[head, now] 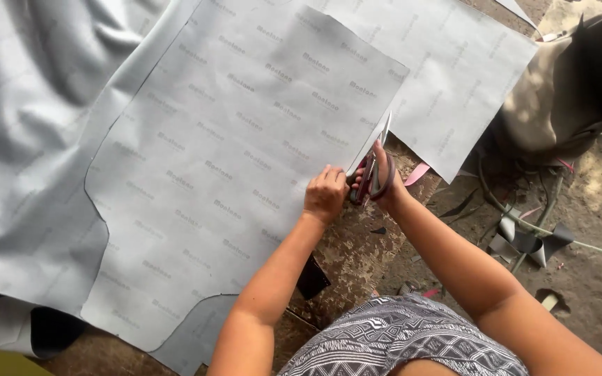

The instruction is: Cutting out a specific pattern from a large piece of grey upholstery fabric using scissors on a workshop table.

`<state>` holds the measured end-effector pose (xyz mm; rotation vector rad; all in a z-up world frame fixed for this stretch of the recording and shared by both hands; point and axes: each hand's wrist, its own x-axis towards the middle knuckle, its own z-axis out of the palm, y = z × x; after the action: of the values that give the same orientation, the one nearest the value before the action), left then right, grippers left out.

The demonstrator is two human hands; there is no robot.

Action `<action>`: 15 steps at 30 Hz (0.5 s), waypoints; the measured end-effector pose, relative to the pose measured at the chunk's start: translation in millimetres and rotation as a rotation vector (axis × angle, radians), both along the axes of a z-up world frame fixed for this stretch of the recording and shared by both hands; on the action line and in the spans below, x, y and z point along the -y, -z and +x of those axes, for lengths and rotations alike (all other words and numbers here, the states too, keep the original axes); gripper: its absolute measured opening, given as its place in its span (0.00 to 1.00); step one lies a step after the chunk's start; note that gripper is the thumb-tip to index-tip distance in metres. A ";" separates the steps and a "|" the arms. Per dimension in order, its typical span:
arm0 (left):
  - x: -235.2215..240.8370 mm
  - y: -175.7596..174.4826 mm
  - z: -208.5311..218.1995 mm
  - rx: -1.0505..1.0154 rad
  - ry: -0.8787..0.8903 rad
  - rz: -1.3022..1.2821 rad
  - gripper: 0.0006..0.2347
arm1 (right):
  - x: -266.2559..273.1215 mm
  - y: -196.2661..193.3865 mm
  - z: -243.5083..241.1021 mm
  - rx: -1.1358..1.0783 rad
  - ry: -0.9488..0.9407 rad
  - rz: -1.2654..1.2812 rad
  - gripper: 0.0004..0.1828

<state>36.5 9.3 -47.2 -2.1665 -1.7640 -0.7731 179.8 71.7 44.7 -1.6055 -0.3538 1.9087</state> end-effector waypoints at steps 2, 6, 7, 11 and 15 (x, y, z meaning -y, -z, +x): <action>-3.1 2.4 -3.8 0.007 0.030 0.016 0.01 | -9.9 3.7 -2.1 0.011 0.019 -0.003 0.51; -6.6 12.7 -8.2 0.005 0.079 0.058 0.01 | -6.9 -39.3 -18.2 0.121 0.076 0.023 0.58; -6.4 11.1 -8.7 0.005 0.087 0.064 0.01 | -6.3 -29.7 -18.0 0.121 0.085 0.029 0.58; -4.6 -15.5 -15.2 0.038 0.129 -0.051 0.03 | -10.6 -11.3 -22.0 0.156 0.176 0.038 0.55; -4.8 -13.7 -15.2 0.015 0.118 0.017 0.01 | -23.3 -33.6 -25.4 0.220 0.159 0.038 0.59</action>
<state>21.3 14.2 -33.6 -2.2763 -1.6418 -0.8308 154.4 95.0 78.3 -1.7673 -0.3392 1.6033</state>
